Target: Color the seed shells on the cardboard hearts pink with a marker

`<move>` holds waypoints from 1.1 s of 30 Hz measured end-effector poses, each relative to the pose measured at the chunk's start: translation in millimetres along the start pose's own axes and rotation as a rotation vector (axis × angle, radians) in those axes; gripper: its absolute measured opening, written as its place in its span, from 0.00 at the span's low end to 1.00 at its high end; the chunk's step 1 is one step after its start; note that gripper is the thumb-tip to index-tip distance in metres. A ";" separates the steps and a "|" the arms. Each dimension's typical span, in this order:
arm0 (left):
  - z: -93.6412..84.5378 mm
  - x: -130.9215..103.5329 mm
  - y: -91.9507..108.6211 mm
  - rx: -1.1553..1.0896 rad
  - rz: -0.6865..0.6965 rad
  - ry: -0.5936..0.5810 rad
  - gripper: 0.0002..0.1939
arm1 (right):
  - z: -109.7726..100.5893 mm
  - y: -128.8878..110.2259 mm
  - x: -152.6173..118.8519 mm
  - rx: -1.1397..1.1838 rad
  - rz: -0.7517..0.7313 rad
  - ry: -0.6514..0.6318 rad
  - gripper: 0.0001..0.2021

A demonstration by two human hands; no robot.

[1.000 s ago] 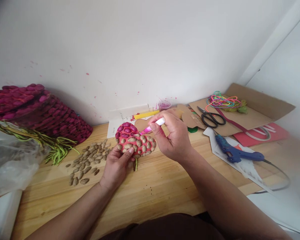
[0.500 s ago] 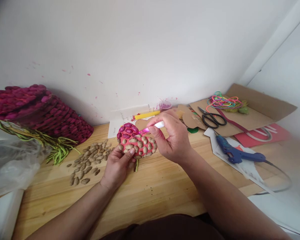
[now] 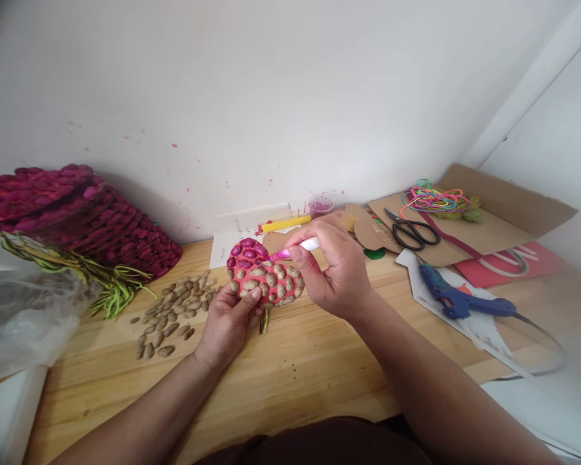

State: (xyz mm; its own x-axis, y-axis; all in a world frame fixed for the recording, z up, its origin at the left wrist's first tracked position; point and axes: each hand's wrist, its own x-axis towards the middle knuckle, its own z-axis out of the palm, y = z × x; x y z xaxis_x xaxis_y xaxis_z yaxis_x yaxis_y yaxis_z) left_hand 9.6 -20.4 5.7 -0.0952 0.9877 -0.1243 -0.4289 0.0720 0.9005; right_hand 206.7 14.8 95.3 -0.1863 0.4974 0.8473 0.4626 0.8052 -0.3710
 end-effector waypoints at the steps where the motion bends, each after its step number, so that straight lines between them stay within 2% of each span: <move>1: 0.1 0.1 0.5 -0.010 -0.002 0.000 0.21 | 0.1 -0.3 -0.2 -0.005 -0.001 -0.001 0.03; 7: 0.4 1.1 1.3 -0.053 -0.012 0.008 0.22 | -0.1 -0.5 -1.5 -0.002 -0.020 -0.016 0.02; 12: 0.8 0.4 1.5 -0.055 -0.014 0.001 0.21 | 0.6 -0.3 -1.5 0.022 -0.010 0.031 0.03; 21: 0.9 1.0 2.8 -0.079 -0.014 0.012 0.22 | 2.3 -2.9 -4.2 0.023 -0.016 -0.026 0.04; 24: 1.0 1.0 3.3 -0.086 -0.031 0.018 0.22 | 2.2 -3.8 -4.8 0.026 -0.016 -0.008 0.04; 33: 1.3 0.2 4.7 -0.080 -0.030 0.011 0.23 | 3.3 4.1 -4.5 0.056 0.069 0.035 0.02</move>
State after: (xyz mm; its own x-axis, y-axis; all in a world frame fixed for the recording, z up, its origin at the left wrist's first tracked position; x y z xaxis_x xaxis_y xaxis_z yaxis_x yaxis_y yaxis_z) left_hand 8.8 -19.7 10.5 -0.0906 0.9836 -0.1560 -0.5023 0.0901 0.8600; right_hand 206.5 17.0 88.7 -0.1246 0.5411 0.8317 0.4234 0.7871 -0.4486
